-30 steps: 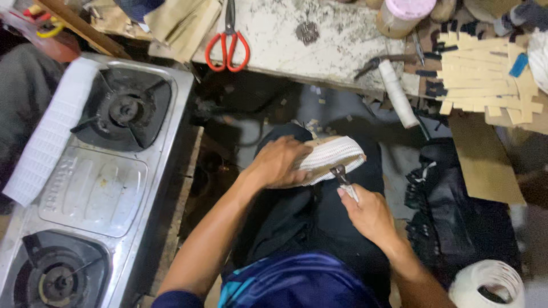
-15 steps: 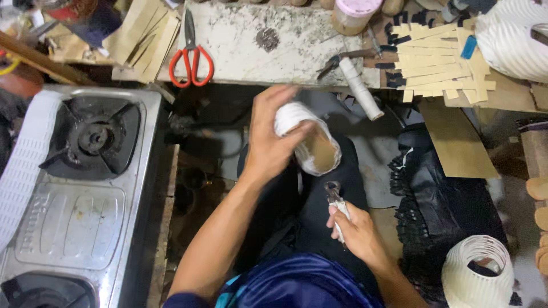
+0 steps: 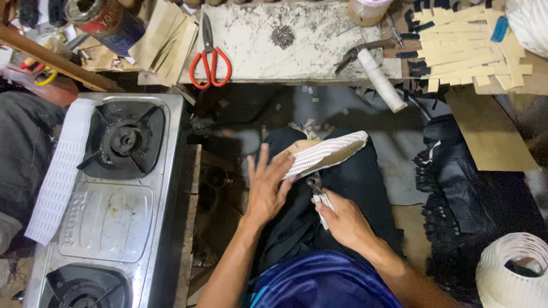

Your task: The person sits with a woven shoe upper stretched over a wooden last on their lap. They use pincers to grip and pull the upper's edge over the insole board, then hammer tacks and the edge to secure the material, working around the shoe and repositioning it repeatedly.

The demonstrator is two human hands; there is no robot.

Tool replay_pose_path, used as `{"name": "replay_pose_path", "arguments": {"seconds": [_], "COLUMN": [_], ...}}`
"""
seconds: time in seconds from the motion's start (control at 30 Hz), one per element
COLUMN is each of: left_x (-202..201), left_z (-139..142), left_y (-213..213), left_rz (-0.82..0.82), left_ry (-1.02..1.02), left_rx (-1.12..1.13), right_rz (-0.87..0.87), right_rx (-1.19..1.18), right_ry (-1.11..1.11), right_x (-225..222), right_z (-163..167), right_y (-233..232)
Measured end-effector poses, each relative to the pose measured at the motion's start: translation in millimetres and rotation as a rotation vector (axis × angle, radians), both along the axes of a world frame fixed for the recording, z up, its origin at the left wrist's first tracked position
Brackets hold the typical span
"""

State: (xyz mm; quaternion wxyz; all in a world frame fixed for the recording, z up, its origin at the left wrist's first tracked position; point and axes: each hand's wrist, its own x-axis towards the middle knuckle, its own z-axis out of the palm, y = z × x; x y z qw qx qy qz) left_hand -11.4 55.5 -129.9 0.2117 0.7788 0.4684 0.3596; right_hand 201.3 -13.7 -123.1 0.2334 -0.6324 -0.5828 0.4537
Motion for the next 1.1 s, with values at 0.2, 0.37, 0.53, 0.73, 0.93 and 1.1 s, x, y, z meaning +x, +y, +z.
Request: {"name": "replay_pose_path", "arguments": {"seconds": [0.2, 0.37, 0.53, 0.73, 0.93, 1.1], "left_x": [5.0, 1.9, -3.8, -6.7, 0.4, 21.6], "left_z": [-4.8, -9.2, -11.9, 1.6, 15.3, 10.4], "left_y": [-5.5, -18.4, -23.9, -23.2, 7.7, 8.5], "left_rz": [-0.075, -0.052, -0.036, -0.041, -0.223, -0.156], "left_ry": [-0.055, 0.005, 0.011, -0.004, 0.104, 0.204], "left_rx": [0.051, 0.171, 0.161, 0.023, -0.188, -0.06], "right_rz": [0.05, 0.112, 0.105, 0.123, 0.1, -0.106], "right_rx": [0.272, 0.292, 0.252, 0.286, 0.346, 0.067], "right_ry": [-0.144, -0.282, -0.428, -0.535, -0.525, -0.084], "right_x": [-13.0, -15.1, -24.7, -32.4, -33.8, -21.3], "right_z": [10.5, 29.7, 34.2, 29.6, 22.8, 6.9], "right_y": [6.0, -3.4, -13.5, -10.5, -11.0, -8.5]}}
